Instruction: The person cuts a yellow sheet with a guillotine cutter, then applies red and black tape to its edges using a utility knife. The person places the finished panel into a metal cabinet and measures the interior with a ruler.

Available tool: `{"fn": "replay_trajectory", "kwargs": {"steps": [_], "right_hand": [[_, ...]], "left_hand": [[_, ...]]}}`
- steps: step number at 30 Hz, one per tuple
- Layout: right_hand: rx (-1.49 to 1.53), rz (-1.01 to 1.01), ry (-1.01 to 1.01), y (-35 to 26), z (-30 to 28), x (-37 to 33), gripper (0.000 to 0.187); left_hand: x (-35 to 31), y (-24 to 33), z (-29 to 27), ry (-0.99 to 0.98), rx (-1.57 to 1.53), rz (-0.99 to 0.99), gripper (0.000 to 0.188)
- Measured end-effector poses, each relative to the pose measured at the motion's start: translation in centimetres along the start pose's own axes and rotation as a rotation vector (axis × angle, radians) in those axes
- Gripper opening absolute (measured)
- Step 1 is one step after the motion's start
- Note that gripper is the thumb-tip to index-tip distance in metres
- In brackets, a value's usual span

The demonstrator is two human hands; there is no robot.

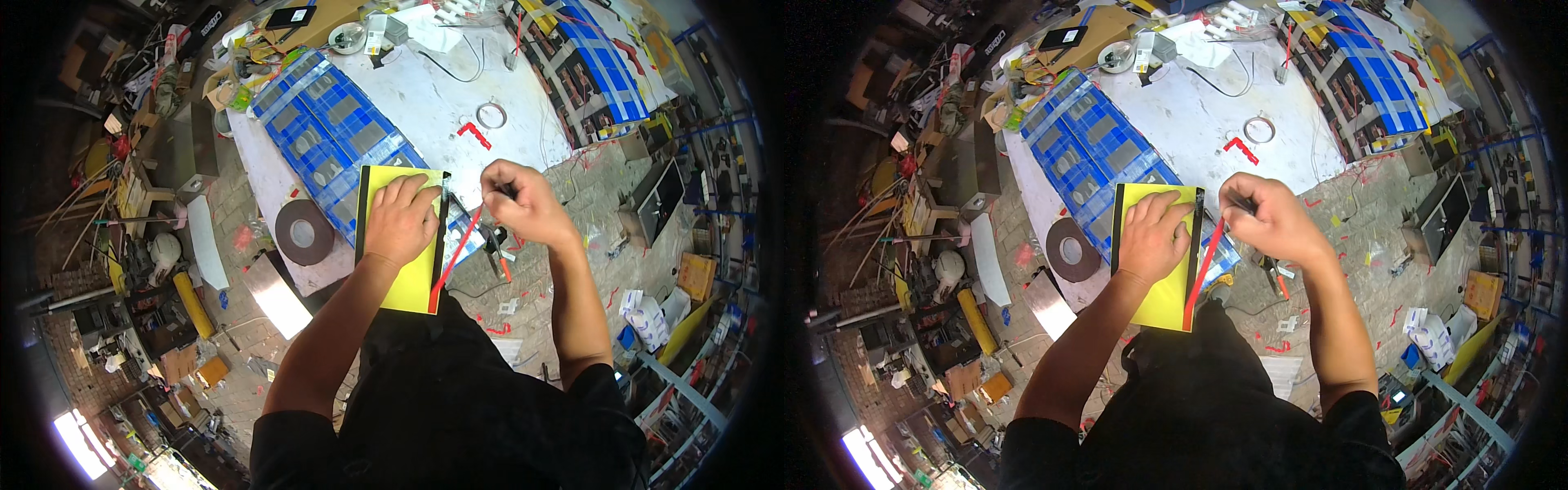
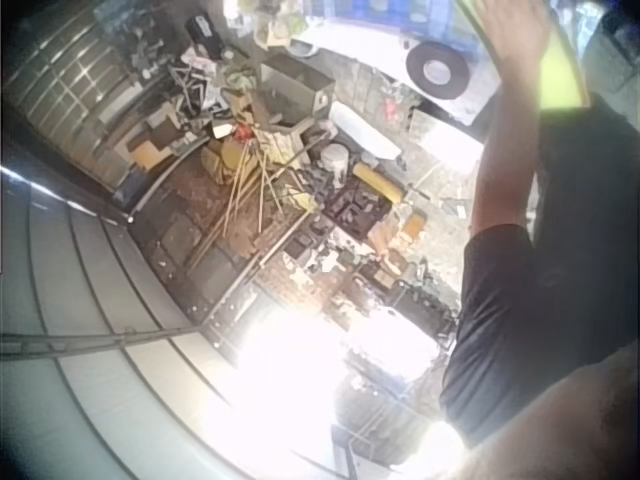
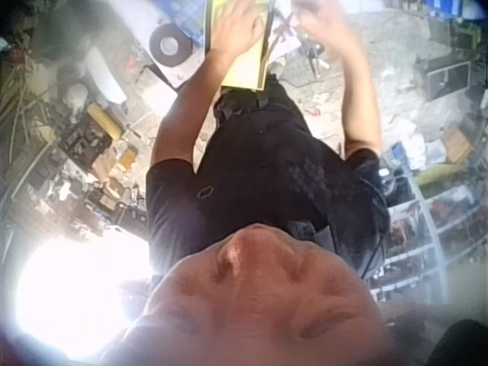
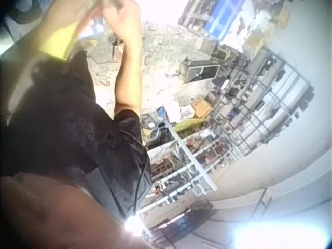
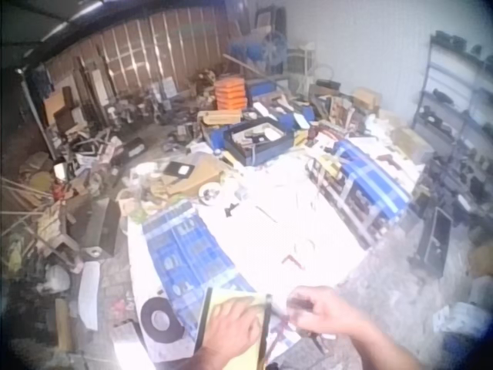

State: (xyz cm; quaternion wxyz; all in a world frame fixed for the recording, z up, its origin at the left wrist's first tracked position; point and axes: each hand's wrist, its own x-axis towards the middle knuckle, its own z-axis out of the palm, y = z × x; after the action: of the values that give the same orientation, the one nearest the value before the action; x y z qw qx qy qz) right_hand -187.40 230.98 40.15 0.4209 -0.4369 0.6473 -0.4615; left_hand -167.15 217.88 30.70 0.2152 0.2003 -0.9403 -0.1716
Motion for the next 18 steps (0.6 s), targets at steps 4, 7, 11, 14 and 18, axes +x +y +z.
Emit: {"fn": "replay_trajectory", "kwargs": {"steps": [4,7,11,14,18], "right_hand": [[0.268,-0.092,0.113,-0.9,-2.6,-0.7,0.009],[0.328,-0.226,0.298,-0.8,-5.3,0.2,0.011],[0.201,-0.081,0.593,4.4,-9.3,4.6,0.01],[0.157,0.102,0.771,12.7,-11.5,7.8,0.013],[0.234,0.305,0.864,19.3,-10.9,8.8,0.026]], "left_hand": [[0.1,-0.1,0.3,0.018,-0.016,0.019,0.034],[0.1,-0.1,0.2,0.013,-0.02,0.02,0.034],[0.3,0.2,0.1,-0.01,-0.017,0.005,0.034],[0.2,0.1,0.2,-0.02,-0.02,0.007,0.036],[0.4,0.2,0.1,-0.027,-0.007,0.008,0.036]]}}
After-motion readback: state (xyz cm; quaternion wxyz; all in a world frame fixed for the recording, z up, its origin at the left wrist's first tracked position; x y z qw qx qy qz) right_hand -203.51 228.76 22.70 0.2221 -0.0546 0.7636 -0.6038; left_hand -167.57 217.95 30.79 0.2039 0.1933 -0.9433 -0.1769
